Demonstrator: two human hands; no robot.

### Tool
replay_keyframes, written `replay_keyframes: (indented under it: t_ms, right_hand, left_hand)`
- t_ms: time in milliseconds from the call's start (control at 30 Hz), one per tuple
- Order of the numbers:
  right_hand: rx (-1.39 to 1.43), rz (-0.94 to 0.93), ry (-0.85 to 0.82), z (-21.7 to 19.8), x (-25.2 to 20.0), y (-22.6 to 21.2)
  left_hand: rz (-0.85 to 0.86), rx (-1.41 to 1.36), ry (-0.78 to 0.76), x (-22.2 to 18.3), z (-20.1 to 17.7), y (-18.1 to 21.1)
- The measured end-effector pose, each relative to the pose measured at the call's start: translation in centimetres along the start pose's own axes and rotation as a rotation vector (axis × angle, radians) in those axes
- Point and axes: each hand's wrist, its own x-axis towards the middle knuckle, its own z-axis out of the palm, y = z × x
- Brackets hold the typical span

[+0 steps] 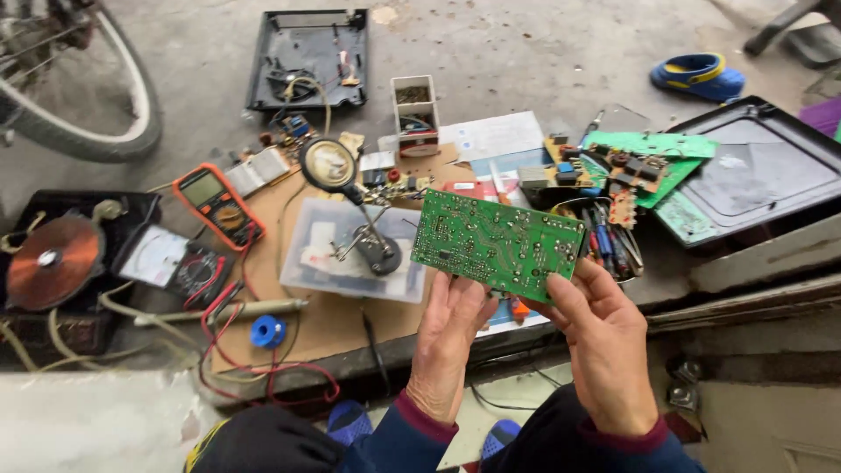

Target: The person is inspecting various electronic circuit boards, picking them up, turning them over, and using a magnifying glass to examine components.

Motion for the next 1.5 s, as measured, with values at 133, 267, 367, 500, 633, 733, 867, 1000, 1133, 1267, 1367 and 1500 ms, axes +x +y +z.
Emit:
replay_keyframes:
  t_ms: [133,267,367,500,633,733,867,1000,1133,1267,1367,1500]
  right_hand:
    - [-0.345,-0.435,-0.074,2.4,-4.6,5.2]
    - [-0.673,-0.824,-0.411,5.1,-7.3,7.2]
    - [-0.831,-0.932,-0.560,6.8,-7.6,7.8]
    - [-0.731,-0.783,-0.740,8.6,-5.8,7.9]
    - [-0.773,-0.586,-0.343,11.8,1.4,11.3]
    - [-0.605,-0.436,-0.387,14.7,7.6,14.1]
    - [-0.595,-0.296,-0.468,16.4,12.4,16.7]
    - [-0.670,-0.403,-0.458,16.1,14.2,18.5]
    - [-0.749,-0.465,-0.309,14.8,13.1,17.7]
    - [-0.707,-0.455,-0.321,14.5,6.2,11.4]
    - [-0.508,-0.299,-0.337,11.5,2.1,9.4]
    - [-0.169,0.026,-0.283,6.4,-1.9,10.3]
  left_hand:
    - [-0.266,-0.236,0.410,-4.4,-0.5,5.7]
    - [-0.145,-0.421,0.255,-6.4,-4.9,7.5]
    - [-0.034,-0.519,0.212,-6.6,-6.3,9.0]
    - [0.075,-0.358,0.358,-7.4,-9.3,11.1]
    - [0.198,-0.404,0.338,-8.0,-12.5,11.7]
    - [0.233,-0.428,0.277,-8.5,-12.4,12.3]
    - [0.219,-0.484,0.295,-8.6,-11.4,13.6]
    - [0.073,-0.464,0.811,-8.3,-8.9,15.7]
    - [0.096,-0.455,0.794,-8.4,-9.8,15.4]
    - [0.200,-0.467,0.505,-9.1,-15.0,11.9]
    - [0.194,-0.441,0.485,-9.2,-14.9,11.5]
    - [0.140,-0.413,0.561,-9.2,-14.8,10.3]
